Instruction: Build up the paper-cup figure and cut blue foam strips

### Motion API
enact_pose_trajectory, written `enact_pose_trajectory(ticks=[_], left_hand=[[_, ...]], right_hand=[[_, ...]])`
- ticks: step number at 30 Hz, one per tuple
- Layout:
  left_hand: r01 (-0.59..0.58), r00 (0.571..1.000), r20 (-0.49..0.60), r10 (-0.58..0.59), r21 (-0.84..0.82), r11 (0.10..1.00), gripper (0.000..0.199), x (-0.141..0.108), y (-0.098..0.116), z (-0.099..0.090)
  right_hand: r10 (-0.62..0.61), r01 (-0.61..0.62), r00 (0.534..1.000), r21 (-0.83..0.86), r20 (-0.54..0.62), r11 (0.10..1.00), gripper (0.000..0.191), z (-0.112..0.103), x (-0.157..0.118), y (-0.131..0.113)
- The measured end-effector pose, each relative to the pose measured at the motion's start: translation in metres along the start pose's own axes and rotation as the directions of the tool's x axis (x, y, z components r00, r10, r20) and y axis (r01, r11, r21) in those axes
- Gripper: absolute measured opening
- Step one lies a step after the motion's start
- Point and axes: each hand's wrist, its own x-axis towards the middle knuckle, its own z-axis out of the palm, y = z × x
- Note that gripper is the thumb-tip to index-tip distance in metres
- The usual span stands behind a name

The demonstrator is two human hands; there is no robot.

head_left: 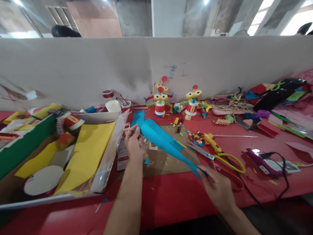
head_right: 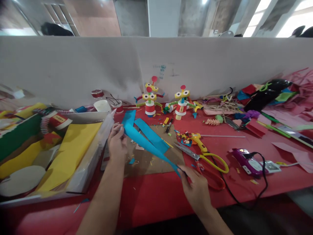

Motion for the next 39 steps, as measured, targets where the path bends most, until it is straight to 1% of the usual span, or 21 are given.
enact_pose_trajectory(ticks=[1,2,4,6,8,9,10,11,12,13,14,15,16,17,18,19,20,22,26,34,39], left_hand=[[-0.020,1.000,0.012,0.020,0.004,1.000,0.019,-0.001,-0.001,0.000],[-0.033,0.999,0.023,0.033,0.008,0.999,0.018,-0.002,-0.001,0.001],[-0.052,0.998,0.025,0.052,0.012,0.999,0.015,-0.005,0.002,0.004],[-0.081,0.996,0.030,0.080,0.004,0.997,0.011,-0.011,0.012,0.005],[-0.130,0.990,0.067,0.127,0.030,0.991,0.007,-0.026,0.028,0.004],[-0.168,0.983,0.092,0.160,0.083,0.982,0.006,-0.038,0.037,0.001],[-0.210,0.974,0.128,0.189,0.181,0.961,0.005,-0.052,0.046,-0.002],[-0.281,0.957,0.162,0.240,0.319,0.905,0.008,-0.070,0.053,-0.007],[-0.352,0.935,0.221,0.278,0.476,0.806,0.012,-0.090,0.058,-0.012],[-0.420,0.905,0.333,0.265,0.605,0.676,0.015,-0.111,0.060,-0.018],[-0.509,0.851,0.485,0.201,0.669,0.542,0.016,-0.132,0.058,-0.024],[-0.616,0.765,0.632,0.122,0.663,0.425,0.017,-0.153,0.054,-0.030],[-0.714,0.665,0.746,0.044,0.617,0.332,0.021,-0.171,0.047,-0.035],[-0.771,0.597,0.801,-0.034,0.585,0.251,0.027,-0.188,0.039,-0.040],[-0.806,0.555,0.826,-0.092,0.562,0.183,0.030,-0.201,0.030,-0.044],[-0.817,0.544,0.828,-0.138,0.560,0.139,0.033,-0.212,0.021,-0.048],[-0.814,0.548,0.817,-0.176,0.570,0.114,0.035,-0.219,0.014,-0.052],[-0.798,0.571,0.796,-0.200,0.596,0.095,0.033,-0.226,0.004,-0.056],[-0.787,0.593,0.787,-0.170,0.611,0.082,0.027,-0.224,0.002,-0.057],[-0.800,0.595,0.797,-0.106,0.600,0.023,0.017,-0.218,0.006,-0.060],[-0.802,0.596,0.797,-0.100,0.596,-0.033,0.014,-0.215,0.007,-0.059]], right_hand=[[-0.080,0.078,0.995,-0.031,-0.064,0.996,0.021,-0.003,-0.005,0.005],[-0.171,0.165,0.977,-0.055,-0.130,0.985,0.022,-0.006,-0.009,0.009],[-0.324,0.309,0.913,-0.096,-0.249,0.946,0.028,-0.008,-0.013,0.016],[-0.393,0.365,0.861,-0.146,-0.322,0.919,0.031,-0.009,-0.014,0.022],[-0.419,0.374,0.859,-0.198,-0.293,0.906,0.033,-0.007,-0.016,0.025],[-0.436,0.389,0.864,-0.216,-0.252,0.896,0.034,-0.005,-0.017,0.027],[-0.455,0.412,0.868,-0.224,-0.197,0.883,0.035,-0.003,-0.019,0.028],[-0.474,0.439,0.870,-0.221,-0.138,0.871,0.036,-0.001,-0.021,0.028],[-0.489,0.464,0.869,-0.209,-0.083,0.861,0.036,0.001,-0.023,0.029],[-0.500,0.485,0.865,-0.193,-0.036,0.853,0.036,0.003,-0.025,0.029],[-0.511,0.504,0.860,-0.174,0.007,0.846,0.036,0.004,-0.026,0.030],[-0.524,0.525,0.850,-0.151,0.048,0.837,0.035,0.005,-0.027,0.030],[-0.538,0.545,0.838,-0.128,0.088,0.829,0.035,0.006,-0.027,0.030],[-0.549,0.561,0.826,-0.107,0.124,0.821,0.034,0.006,-0.027,0.030],[-0.556,0.573,0.816,-0.090,0.159,0.815,0.035,0.005,-0.027,0.029],[-0.554,0.576,0.810,-0.082,0.193,0.813,0.035,0.004,-0.027,0.029],[-0.545,0.573,0.808,-0.085,0.222,0.815,0.034,0.003,-0.027,0.028],[-0.509,0.550,0.820,-0.115,0.261,0.827,0.031,0.001,-0.028,0.027],[-0.447,0.502,0.846,-0.154,0.290,0.851,0.026,-0.005,-0.033,0.026],[-0.415,0.440,0.887,-0.099,0.202,0.893,0.015,-0.005,-0.037,0.028],[-0.373,0.381,0.915,-0.027,0.155,0.924,0.011,-0.003,-0.035,0.026]])
